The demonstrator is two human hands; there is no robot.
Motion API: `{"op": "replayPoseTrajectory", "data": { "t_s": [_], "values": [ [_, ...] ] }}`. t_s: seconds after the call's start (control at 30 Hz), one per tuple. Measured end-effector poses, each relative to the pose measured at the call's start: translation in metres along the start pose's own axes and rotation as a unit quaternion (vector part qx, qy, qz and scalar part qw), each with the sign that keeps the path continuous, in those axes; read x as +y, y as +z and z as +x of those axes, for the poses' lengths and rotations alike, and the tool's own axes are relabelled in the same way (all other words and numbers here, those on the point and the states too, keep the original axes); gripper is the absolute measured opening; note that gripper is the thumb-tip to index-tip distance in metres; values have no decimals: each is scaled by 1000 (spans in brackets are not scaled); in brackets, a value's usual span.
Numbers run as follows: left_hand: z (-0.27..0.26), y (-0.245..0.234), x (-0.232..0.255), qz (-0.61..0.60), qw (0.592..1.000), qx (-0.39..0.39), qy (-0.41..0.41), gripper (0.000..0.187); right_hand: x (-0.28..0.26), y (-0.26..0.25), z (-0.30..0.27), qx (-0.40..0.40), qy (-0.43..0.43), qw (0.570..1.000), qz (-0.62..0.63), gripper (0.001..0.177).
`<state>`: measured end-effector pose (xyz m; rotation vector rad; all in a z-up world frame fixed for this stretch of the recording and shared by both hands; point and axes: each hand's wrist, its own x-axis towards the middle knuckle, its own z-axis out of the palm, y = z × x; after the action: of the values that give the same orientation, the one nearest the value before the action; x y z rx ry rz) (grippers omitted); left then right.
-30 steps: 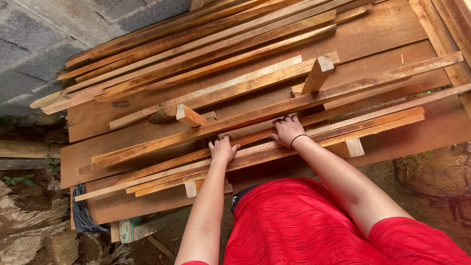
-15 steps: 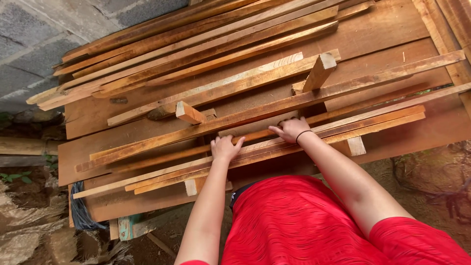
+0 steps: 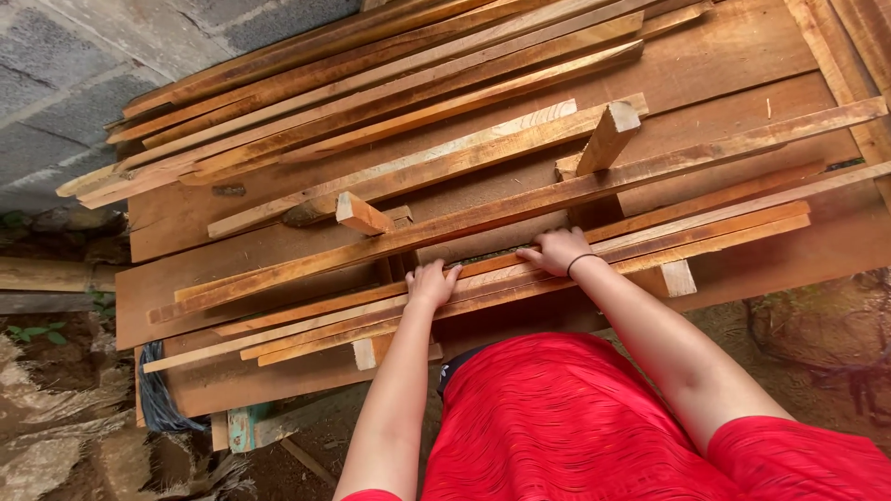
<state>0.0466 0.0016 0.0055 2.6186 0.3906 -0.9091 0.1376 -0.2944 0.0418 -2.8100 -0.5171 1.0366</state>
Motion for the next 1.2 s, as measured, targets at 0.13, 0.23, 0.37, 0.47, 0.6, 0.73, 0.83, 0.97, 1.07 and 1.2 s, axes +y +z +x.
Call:
{"op": "replayPoseTrajectory", "data": {
  "t_s": [0.13,0.23,0.37,0.47,0.6,0.73,0.83,0.97,1.07,1.2],
  "values": [
    [-9,-3,3,12,999,33,-4,62,5,18,0,130,-26,991,-21,56],
    [-5,-15,1,-18,999,18,-29,62,7,27,21,97,8,995,-15,63],
    [-6,-9,2,-49,996,77,-16,57,0,9,2,150,-21,989,-1,55],
    [-11,-10,5,-54,996,72,-9,63,-6,-8,-9,109,-24,994,3,63],
    [-10,-18,6,-15,998,42,-33,65,-11,-20,-6,18,9,999,28,71],
    [1,-6,-2,-7,999,29,-31,53,6,-3,13,-21,31,998,47,69],
    [1,-9,0,9,999,8,-34,53,2,-4,16,-37,40,998,40,68],
    [-7,-23,12,4,999,-47,-23,72,1,-8,14,-49,12,999,0,78],
    [-6,-30,10,9,1000,12,-4,64,0,-3,13,73,-23,997,-13,63],
    [24,-3,-10,41,998,33,-23,57,8,27,28,144,-37,988,-46,59]
  ]
}}
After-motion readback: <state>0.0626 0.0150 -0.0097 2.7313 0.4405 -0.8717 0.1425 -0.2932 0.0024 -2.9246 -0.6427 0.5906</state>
